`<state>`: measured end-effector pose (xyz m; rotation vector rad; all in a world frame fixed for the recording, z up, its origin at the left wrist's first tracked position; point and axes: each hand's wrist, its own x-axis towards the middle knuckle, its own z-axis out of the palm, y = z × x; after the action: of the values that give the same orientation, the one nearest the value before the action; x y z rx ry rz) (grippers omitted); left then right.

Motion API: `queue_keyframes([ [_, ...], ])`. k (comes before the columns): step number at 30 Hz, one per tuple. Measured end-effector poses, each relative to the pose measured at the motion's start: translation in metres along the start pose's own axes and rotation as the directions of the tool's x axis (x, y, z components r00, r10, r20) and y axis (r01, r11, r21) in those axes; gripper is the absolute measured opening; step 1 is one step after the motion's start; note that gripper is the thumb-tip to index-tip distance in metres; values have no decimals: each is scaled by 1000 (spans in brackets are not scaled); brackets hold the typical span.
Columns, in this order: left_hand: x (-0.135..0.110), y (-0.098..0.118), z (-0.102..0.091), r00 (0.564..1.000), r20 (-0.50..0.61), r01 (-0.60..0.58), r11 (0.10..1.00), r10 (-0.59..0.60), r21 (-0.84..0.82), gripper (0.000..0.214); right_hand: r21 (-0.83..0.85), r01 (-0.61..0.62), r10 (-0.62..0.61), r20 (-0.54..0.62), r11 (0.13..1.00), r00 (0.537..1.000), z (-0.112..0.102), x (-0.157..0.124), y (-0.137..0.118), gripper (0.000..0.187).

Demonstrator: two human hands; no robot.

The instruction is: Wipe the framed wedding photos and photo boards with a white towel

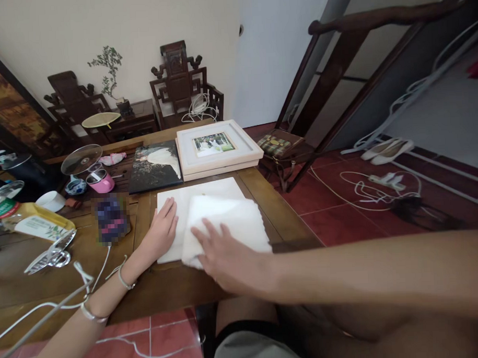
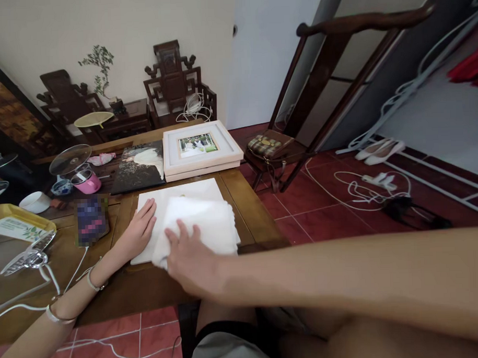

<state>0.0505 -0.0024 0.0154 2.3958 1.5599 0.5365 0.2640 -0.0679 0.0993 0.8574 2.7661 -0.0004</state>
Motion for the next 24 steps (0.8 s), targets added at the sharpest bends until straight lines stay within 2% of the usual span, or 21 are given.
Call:
queue_keyframes([
  [3, 2, 2, -2, 1000, 1, 11, 1000, -11, -1, 49, 61, 85, -87, 18, 994, 996, -3, -16, -17, 40],
  [6, 1, 2, -1, 1000, 2, 11, 1000, -11, 4, 49, 95, 109, -111, 16, 989, 994, 1, -16, -13, 40],
  [11, -2, 0, 2, 1000, 5, 1, 999, -1, 34, 49, 66, 26, -22, -51, 997, 998, 12, 10, 23, 48],
  [15, -3, -2, 5, 1000, 8, -3, 999, 3, 41, 49, 16, -49, 50, -34, 999, 998, 14, 39, 59, 51],
  [19, -3, -2, 5, 1000, 29, 8, 1000, -9, 20, 49, -6, -58, 57, -69, 998, 996, 18, 58, 81, 51],
  [21, -3, -2, 5, 999, 36, 14, 1000, -15, 19, 50, -14, -76, 75, -79, 997, 994, 20, 61, 79, 52],
  [24, -3, -2, 4, 999, 31, 8, 1000, -8, 22, 50, -13, -124, 122, -82, 992, 989, 20, 54, 60, 52],
])
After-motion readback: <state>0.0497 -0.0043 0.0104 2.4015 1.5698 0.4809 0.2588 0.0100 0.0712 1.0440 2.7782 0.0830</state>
